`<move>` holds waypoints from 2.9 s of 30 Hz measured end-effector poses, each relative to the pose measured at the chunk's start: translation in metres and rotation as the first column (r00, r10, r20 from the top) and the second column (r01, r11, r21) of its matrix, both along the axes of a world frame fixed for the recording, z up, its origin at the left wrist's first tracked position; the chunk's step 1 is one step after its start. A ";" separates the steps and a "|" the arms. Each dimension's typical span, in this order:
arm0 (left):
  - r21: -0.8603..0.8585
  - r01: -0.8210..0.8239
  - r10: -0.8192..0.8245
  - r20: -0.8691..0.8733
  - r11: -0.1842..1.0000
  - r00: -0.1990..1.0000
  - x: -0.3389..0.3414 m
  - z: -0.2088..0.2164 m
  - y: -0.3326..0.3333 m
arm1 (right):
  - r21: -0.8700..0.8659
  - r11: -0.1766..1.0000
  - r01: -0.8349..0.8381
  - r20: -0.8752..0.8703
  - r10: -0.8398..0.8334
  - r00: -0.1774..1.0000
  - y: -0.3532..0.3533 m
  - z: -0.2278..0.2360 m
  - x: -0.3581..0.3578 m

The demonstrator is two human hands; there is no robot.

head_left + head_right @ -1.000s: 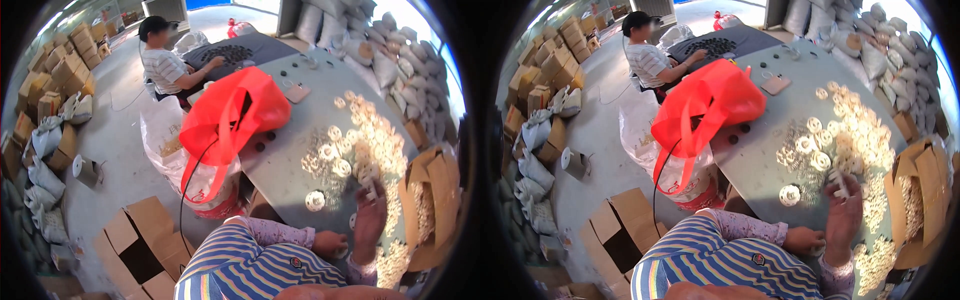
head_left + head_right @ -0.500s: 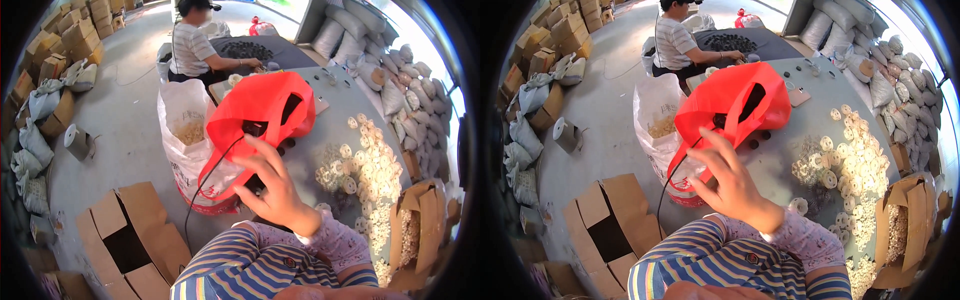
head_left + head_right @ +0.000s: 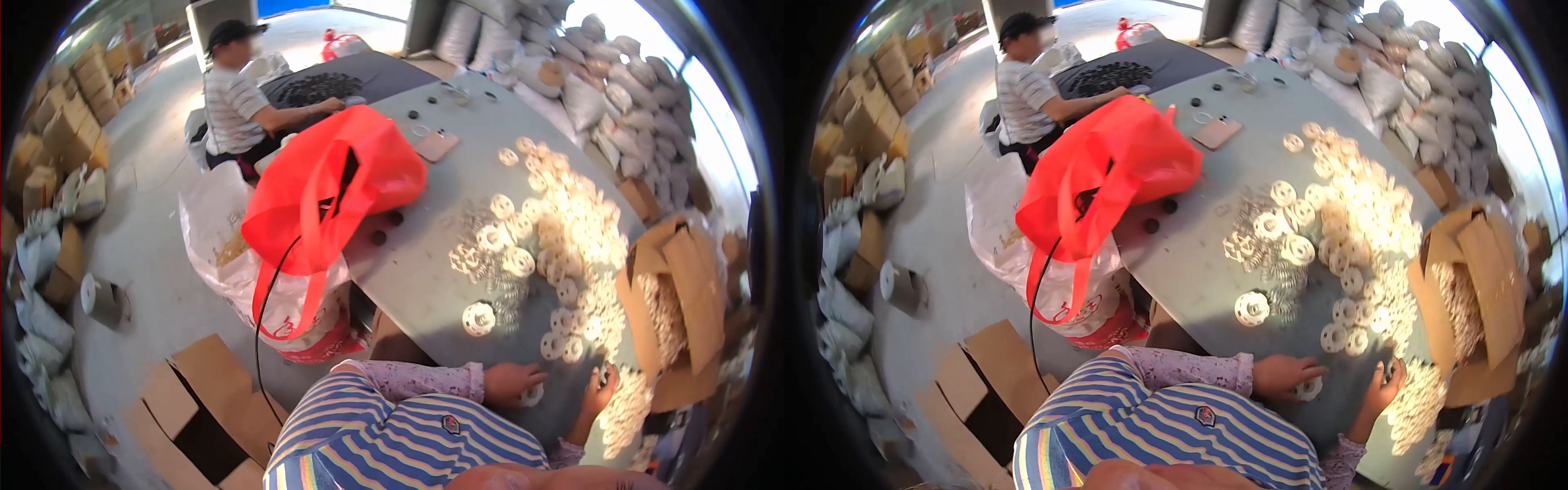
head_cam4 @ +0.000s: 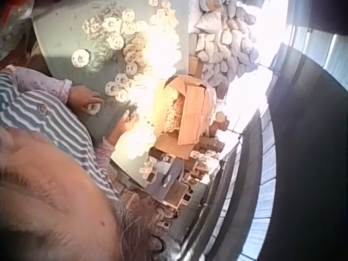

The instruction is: The person assembles small plastic circular housings by hand, inserting springs and internal gears into them.

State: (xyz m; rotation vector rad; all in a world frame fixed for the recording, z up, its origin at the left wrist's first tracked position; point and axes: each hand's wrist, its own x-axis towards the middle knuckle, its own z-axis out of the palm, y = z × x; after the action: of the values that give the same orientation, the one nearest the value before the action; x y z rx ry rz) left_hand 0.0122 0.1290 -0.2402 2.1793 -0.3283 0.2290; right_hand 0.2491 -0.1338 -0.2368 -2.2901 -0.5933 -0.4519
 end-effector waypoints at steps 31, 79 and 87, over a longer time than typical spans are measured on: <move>0.051 -0.027 0.032 -0.111 0.998 0.993 0.006 0.001 0.001 | -0.273 0.962 0.022 0.130 0.014 0.991 -0.028 -0.038 0.043; 0.154 -0.031 0.050 -0.126 0.988 0.991 0.024 0.019 -0.011 | -0.629 0.701 0.336 -0.087 -0.493 0.866 -0.064 -0.009 0.140; 0.064 -0.074 0.079 -0.084 0.995 0.993 0.018 0.018 0.000 | -0.366 0.930 0.023 0.000 -0.025 1.000 0.017 -0.019 0.098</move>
State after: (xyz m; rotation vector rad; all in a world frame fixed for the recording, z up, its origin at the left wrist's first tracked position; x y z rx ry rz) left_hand 0.0298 0.1294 -0.2222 2.2568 -0.2057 0.1685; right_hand 0.3470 -0.1165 -0.2558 -2.6547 -0.6956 -0.3710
